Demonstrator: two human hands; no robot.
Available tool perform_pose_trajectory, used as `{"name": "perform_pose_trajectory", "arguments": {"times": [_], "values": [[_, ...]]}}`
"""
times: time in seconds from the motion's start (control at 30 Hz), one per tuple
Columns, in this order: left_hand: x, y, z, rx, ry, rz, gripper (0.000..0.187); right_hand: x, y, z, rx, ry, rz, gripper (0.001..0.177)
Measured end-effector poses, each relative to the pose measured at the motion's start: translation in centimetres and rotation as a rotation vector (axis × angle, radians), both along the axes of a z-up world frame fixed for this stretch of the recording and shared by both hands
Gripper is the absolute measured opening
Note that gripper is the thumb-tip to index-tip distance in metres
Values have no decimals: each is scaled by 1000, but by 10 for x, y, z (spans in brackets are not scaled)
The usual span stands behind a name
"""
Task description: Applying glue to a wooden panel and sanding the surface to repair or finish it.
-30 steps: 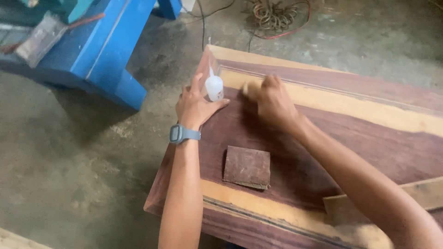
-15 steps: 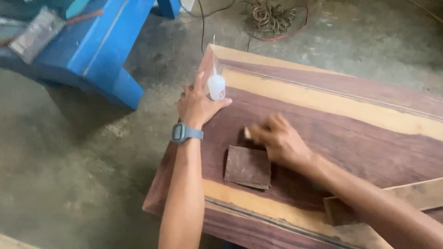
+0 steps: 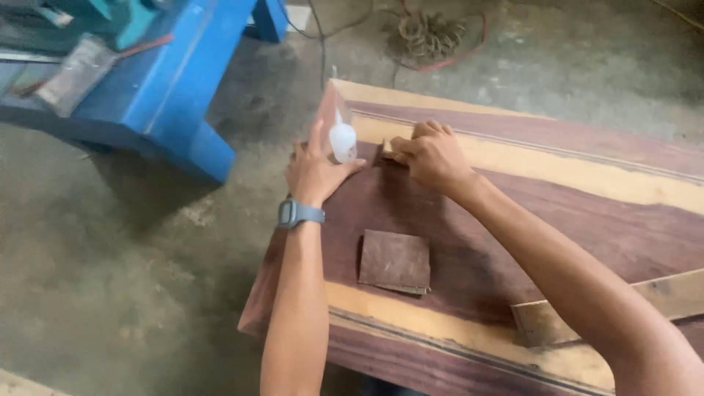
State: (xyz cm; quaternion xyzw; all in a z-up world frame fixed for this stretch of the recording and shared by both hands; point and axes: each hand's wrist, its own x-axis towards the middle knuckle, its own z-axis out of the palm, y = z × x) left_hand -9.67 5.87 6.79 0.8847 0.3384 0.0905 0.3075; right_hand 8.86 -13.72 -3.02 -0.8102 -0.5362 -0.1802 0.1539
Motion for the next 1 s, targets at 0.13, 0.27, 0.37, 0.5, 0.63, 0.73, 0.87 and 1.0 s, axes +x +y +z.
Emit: {"name": "perform_pose_trajectory", "arguments": {"times": [0.13, 0.27, 0.37, 0.5, 0.63, 0.73, 0.87, 1.0], "values": [[-5, -4, -10, -12, 10, 1, 112, -48, -38, -22, -52, -1, 105, 7], [-13, -7, -27, -6, -5, 4, 116, -61, -20, 15, 58, -93, 82, 16], [-4, 0, -4, -35, -24, -28, 112, 0, 12, -13, 112, 9, -73, 18], [-6, 1, -24, 10, -16, -9, 116, -60, -37, 5, -39, 50, 49, 18], [0, 2, -9, 43, 0, -9, 113, -10, -10, 7, 56, -53, -29, 20], [-6, 0, -17, 27, -6, -9, 113, -12, 2, -7, 97, -93, -63, 18], [-5, -3, -23, 30, 27, -1, 110, -65, -46, 2, 30, -9, 1, 17], [-4, -5, -22, 40, 22, -9, 111, -11, 3, -22, 124, -133, -73, 16]]}}
